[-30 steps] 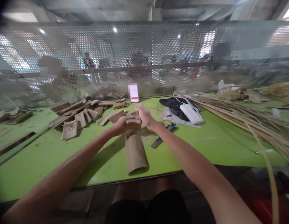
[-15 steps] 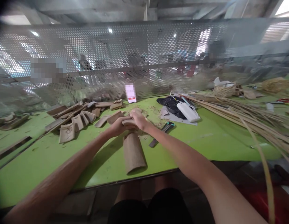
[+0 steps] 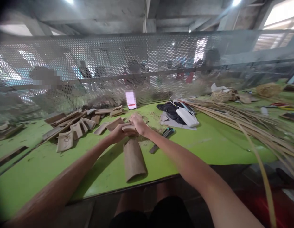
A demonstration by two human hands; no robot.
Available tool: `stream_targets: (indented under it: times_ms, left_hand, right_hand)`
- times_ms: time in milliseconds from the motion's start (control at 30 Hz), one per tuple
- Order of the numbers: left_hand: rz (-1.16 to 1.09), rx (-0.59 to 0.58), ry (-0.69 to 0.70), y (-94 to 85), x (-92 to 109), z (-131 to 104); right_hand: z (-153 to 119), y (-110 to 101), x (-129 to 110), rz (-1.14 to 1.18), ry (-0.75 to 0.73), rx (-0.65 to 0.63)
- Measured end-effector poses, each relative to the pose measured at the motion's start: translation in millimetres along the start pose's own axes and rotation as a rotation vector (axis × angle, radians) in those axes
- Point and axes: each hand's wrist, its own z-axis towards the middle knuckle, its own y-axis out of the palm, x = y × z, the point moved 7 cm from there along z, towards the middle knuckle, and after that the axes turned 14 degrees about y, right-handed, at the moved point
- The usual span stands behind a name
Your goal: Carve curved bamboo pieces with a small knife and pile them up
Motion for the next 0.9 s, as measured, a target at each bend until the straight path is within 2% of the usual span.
stream_targets:
  times_ms: [100, 233, 400, 567, 767, 900]
  left_hand:
    - [-0.010, -0.001, 0.014, -0.5, 0.3, 0.0]
    - [-0.070, 0.003, 0.052, -2.1, 2.6, 0.2]
    - [0.021, -0.003, 0.017, -5.4, -3.0, -1.7]
    - [0.007, 0.012, 0.043, -7.1, -3.2, -2.2]
    - [0.025, -0.003, 0.027, -6.2, -7.1, -2.6]
    - [0.032, 0.002, 0.034, -6.2, -3.4, -1.7]
  right_hand:
    - [3.7, -2.2, 5.3, 0.057, 0.022, 0.037]
    - [8.7, 1.8, 14.7, 0.002, 0.022, 0.035]
    - [9.3, -7.4, 10.4, 0.043, 0.026, 0.122]
    - [5.8, -3.1, 16.3, -0.050, 0.082, 0.083]
    - [6.6, -4.1, 5.5, 0.066, 0.026, 0.131]
    - [7.5, -1.9, 10.0, 0.107, 0.100, 0.132]
